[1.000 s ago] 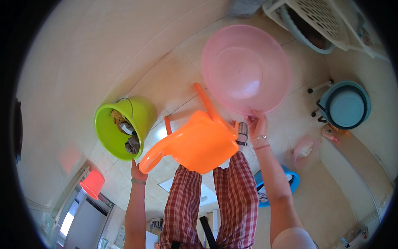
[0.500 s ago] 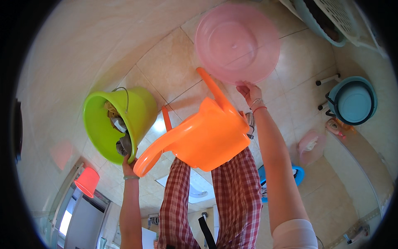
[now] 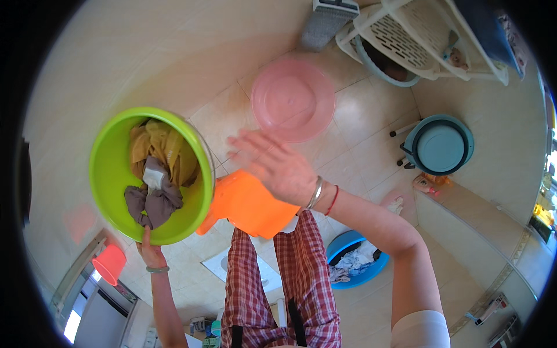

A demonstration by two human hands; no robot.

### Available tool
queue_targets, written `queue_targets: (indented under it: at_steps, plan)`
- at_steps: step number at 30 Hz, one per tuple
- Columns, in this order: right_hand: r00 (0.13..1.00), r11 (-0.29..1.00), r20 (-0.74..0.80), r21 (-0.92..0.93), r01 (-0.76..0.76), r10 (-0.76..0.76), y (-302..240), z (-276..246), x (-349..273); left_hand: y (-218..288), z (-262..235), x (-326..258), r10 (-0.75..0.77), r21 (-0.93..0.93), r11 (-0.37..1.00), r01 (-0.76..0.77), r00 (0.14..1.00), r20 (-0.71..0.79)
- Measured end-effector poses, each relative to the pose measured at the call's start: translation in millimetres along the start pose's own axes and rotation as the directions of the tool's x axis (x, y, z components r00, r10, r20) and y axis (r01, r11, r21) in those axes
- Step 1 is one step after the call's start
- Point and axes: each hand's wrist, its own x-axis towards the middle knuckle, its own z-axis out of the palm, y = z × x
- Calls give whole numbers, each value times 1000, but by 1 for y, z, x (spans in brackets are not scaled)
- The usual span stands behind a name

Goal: The person sits on a small stool and hand-washes a pile of clothes in a blue basin filled with soapy water. They repeatedly submerge, agitate, and wring out various garments, including white and blue items, using both hands to scrub the fabric.

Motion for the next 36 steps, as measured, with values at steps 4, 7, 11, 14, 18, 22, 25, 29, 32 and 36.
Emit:
queue_targets:
  at_steps: [4, 7, 11, 14, 18, 22, 25, 29, 32, 36]
  plan:
    - [962, 959, 33, -75, 274, -272, -49, -32, 37, 61, 24, -24, 46, -34, 999, -42, 989, 140]
    - [930, 924, 226, -188, 334, -290, -66, -54, 43, 87, 53, -28, 38, -55, 998, -24, 962, 272]
    - [925, 880, 319, -353, 317, -206, -69, -112, 39, 111, 131, -44, -45, -45, 996, 74, 884, 465]
    - [897, 834, 408, -425, 353, -172, -74, -176, 40, 83, 164, -54, -234, 47, 964, 260, 760, 607]
    - [708, 827, 706, -390, 404, -13, -69, -187, 54, -3, 198, -89, -446, 32, 829, 559, 625, 641]
    - [374, 847, 910, -335, 412, 178, 3, -127, 46, -84, 185, -140, -541, 99, 775, 624, 575, 614]
    - [244, 897, 938, -317, 309, 247, 51, -73, 49, -122, 133, -162, -576, 128, 740, 661, 523, 628]
    - [169, 920, 966, -240, 310, 195, 106, -1, 56, -147, 59, -166, -654, 161, 701, 695, 537, 533]
    - [34, 943, 961, -274, 188, 273, 116, 44, 88, -162, 23, -163, -695, 181, 691, 699, 577, 429]
    - [-88, 918, 950, -264, 295, 301, 121, 66, 98, -156, 13, -149, -635, 164, 760, 629, 665, 392]
